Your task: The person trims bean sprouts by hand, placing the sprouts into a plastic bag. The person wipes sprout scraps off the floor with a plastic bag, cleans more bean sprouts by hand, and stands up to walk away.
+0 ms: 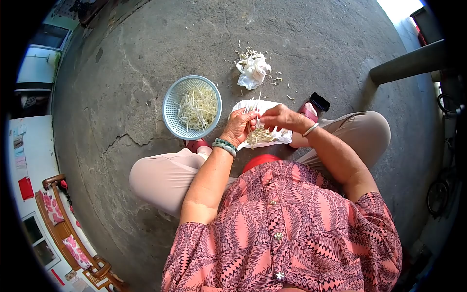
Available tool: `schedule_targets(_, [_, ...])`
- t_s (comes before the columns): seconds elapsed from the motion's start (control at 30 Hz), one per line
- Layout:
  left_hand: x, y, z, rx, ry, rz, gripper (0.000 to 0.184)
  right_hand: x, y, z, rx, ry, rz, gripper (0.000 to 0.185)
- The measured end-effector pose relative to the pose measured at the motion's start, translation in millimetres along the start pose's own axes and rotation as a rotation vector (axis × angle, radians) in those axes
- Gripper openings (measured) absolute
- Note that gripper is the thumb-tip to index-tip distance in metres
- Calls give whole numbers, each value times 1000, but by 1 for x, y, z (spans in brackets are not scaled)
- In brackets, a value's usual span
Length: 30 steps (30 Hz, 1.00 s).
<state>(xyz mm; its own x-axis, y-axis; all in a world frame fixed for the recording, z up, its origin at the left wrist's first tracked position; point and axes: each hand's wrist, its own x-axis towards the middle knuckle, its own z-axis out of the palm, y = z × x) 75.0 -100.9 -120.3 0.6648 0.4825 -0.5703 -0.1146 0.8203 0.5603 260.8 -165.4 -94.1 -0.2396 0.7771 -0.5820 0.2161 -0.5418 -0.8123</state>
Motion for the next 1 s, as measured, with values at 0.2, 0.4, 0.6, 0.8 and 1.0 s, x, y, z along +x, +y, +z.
schedule_targets(0.2, [-4, 2, 6, 65, -56, -92, 15, 12, 11, -10, -422, 754, -540, 25])
schedule_targets(0.4, [-8, 5, 12, 93, -78, -110, 15, 13, 18, -8, -749, 658, -469, 15])
schedule_targets(0.6, [-7, 5, 12, 64, -125, -110, 16, 10, 5, -5, 413, 420, -196, 15])
schedule_targets(0.8, [-5, 6, 6, 13, -191, -144, 17, 7, 6, -14, 533, 457, -193, 14])
schedule_targets(1.0, [-5, 9, 2, -164, -176, -68, 23, 14, 20, -53, 136, 757, -88, 23])
